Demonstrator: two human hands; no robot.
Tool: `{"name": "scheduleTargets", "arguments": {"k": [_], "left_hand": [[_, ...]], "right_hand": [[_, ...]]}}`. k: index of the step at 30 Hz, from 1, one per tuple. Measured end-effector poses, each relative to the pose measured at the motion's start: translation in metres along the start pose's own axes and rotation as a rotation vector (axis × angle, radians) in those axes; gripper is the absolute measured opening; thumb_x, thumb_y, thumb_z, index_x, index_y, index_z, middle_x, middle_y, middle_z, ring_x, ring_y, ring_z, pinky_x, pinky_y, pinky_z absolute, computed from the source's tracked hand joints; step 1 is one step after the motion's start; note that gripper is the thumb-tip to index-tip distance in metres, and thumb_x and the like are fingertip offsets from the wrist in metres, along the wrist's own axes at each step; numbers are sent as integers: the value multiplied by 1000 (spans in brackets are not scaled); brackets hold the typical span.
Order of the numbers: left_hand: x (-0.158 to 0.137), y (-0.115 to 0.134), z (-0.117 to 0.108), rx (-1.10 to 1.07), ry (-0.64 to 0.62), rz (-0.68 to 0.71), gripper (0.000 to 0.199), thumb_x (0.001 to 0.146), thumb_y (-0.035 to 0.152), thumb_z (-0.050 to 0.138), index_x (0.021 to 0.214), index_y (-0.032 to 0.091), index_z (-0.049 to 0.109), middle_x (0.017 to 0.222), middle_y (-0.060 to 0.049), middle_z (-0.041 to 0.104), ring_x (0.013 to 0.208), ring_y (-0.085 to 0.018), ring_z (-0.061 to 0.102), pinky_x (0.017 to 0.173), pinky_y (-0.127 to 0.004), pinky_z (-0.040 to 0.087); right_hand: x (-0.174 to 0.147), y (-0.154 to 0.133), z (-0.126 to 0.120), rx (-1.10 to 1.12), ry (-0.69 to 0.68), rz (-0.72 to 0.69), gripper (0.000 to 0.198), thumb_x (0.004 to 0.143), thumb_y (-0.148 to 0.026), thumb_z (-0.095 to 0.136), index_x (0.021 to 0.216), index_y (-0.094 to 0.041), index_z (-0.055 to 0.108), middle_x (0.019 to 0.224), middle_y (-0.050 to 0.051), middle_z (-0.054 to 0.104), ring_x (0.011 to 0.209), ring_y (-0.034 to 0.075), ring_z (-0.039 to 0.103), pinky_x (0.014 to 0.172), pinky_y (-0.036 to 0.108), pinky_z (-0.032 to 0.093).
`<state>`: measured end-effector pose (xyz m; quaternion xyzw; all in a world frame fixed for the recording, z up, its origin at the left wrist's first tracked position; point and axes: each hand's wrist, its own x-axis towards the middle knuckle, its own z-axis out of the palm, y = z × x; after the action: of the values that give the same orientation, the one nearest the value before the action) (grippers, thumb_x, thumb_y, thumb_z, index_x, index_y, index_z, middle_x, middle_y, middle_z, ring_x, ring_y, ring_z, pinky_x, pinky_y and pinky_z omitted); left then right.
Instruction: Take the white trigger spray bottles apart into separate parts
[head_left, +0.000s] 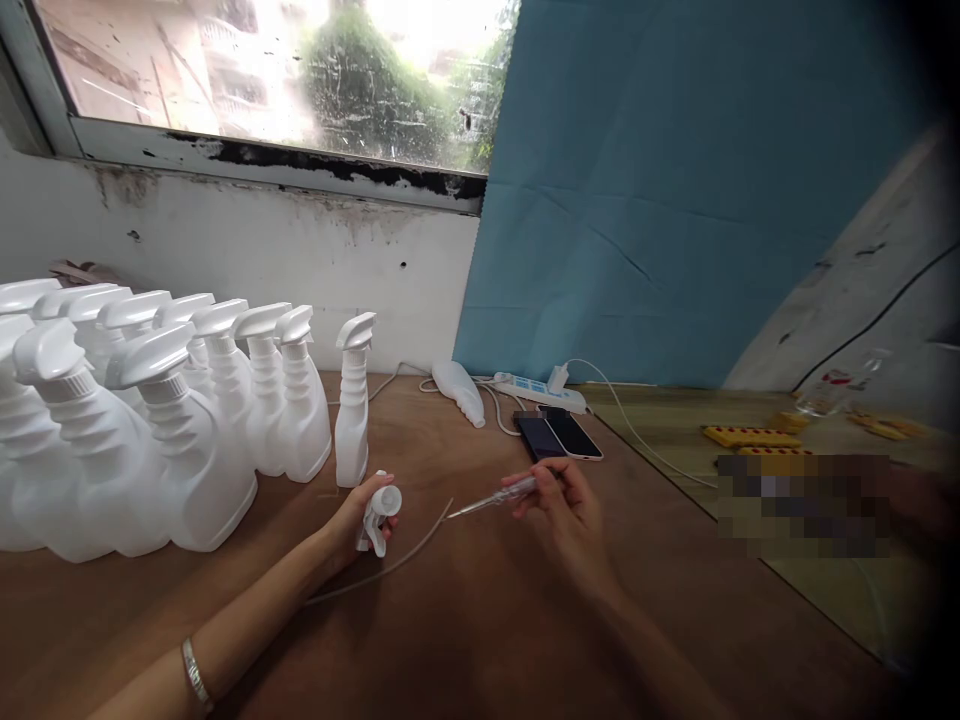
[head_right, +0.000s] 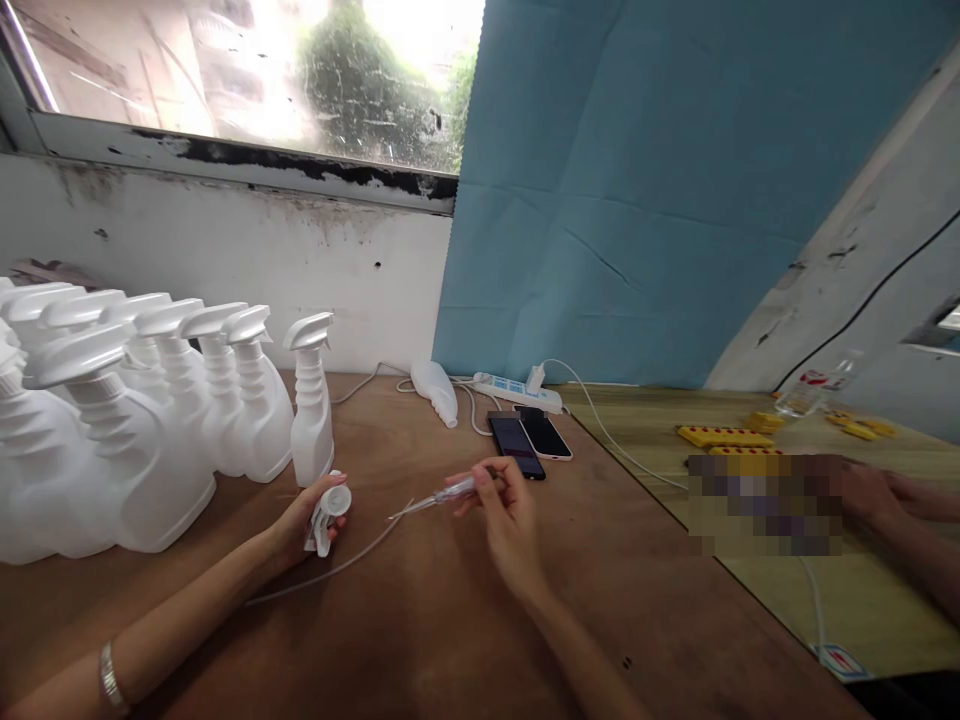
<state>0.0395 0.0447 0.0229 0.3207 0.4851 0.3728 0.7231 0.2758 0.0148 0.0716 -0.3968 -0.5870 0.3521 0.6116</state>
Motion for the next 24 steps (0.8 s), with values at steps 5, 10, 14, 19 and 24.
{"name": "scheduleTargets", "arguments": {"k": [5, 10, 14, 19, 24], "left_hand": [[-4, -4, -3, -34, -6, 30, 36, 71, 49, 50, 60, 15, 48, 42, 0, 52, 31, -9, 46, 29, -16, 28], [-2, -4, -11, -81, -21, 8, 35, 74, 47, 47, 59, 15, 47, 39, 2, 48, 29, -6, 41, 30, -15, 29], [0, -3, -13, -74, -49, -21, 37, 74, 48, 47, 57, 15, 45, 37, 4, 43, 27, -5, 36, 30, -15, 25], [-1, -4, -12, -10, -53, -57, 43, 70, 54, 50, 53, 15, 45, 36, 3, 44, 27, -6, 39, 30, -15, 22], [-6, -4, -9, 112, -24, -55, 42, 68, 54, 52, 54, 15, 47, 36, 2, 46, 27, -8, 41, 29, -16, 18]], "right_hand": [[-20, 4, 51, -119, -102, -397, 11, 88, -19, 44, 98, -22, 45, 95, 6, 66, 70, 14, 66, 60, 27, 56], [-26, 14, 60, -360, -358, -996, 24, 87, -10, 41, 110, -14, 40, 96, 15, 64, 89, 18, 63, 69, 29, 56], [-28, 22, 65, -496, -342, -1156, 20, 83, -5, 40, 102, -10, 44, 91, 17, 62, 88, 20, 62, 67, 30, 56], [-36, 29, 71, -499, -333, -1102, 17, 76, 0, 49, 87, -13, 46, 93, 17, 61, 84, 20, 63, 63, 29, 56], [-37, 30, 66, -420, -188, -984, 30, 73, 0, 58, 93, -18, 44, 89, 10, 65, 75, 17, 65, 59, 26, 57]]}}
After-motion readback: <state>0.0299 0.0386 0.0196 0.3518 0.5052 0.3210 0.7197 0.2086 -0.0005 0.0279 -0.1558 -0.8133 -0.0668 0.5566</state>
